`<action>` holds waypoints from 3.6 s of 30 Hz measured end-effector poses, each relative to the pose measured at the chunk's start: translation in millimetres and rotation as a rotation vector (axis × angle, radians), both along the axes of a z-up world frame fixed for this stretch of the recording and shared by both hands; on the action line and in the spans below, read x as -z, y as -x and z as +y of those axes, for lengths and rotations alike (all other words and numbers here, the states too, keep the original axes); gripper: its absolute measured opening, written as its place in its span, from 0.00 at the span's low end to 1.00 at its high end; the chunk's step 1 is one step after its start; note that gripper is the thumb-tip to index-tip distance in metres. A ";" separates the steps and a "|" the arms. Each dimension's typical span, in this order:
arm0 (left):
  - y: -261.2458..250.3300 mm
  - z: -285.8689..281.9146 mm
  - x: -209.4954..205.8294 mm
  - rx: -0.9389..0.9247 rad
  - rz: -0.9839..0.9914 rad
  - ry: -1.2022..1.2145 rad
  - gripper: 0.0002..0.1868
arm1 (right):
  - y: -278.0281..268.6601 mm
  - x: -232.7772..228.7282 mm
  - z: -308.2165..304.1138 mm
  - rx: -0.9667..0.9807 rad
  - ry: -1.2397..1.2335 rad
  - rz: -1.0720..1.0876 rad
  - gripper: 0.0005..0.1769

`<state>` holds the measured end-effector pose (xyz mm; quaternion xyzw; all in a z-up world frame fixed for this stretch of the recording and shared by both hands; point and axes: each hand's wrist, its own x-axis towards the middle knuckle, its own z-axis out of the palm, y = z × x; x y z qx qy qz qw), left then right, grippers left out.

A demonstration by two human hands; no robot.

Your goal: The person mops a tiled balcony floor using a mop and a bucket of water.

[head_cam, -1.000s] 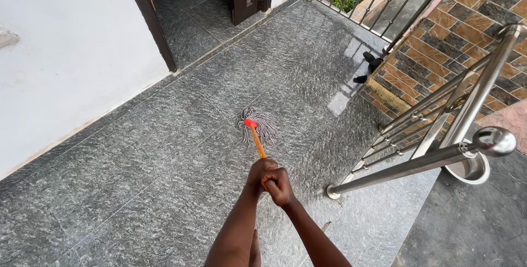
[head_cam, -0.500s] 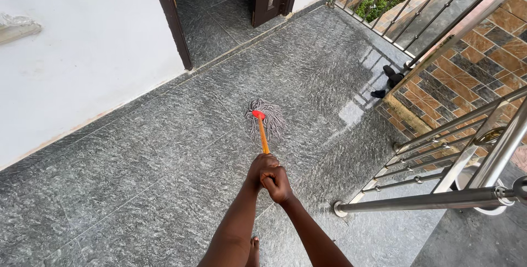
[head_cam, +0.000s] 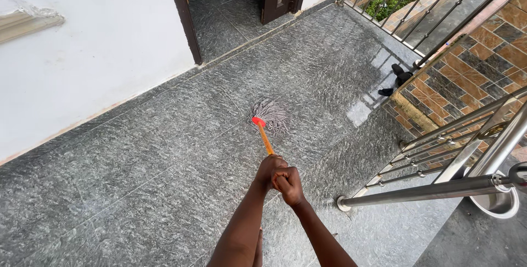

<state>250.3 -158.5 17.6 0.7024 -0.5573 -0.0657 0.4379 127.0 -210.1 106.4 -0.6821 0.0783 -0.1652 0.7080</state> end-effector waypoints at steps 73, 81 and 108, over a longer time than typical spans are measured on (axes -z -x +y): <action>138.7 102.8 92.3 -0.246 0.117 0.160 0.20 | 122.1 92.8 86.2 -0.202 0.258 -0.186 0.10; 171.8 100.7 103.7 -0.337 0.149 0.399 0.18 | 142.1 109.5 86.6 -0.193 0.217 -0.126 0.12; 444.8 151.3 53.7 -0.381 0.170 0.157 0.14 | 417.0 33.7 124.6 -0.306 0.375 -0.235 0.09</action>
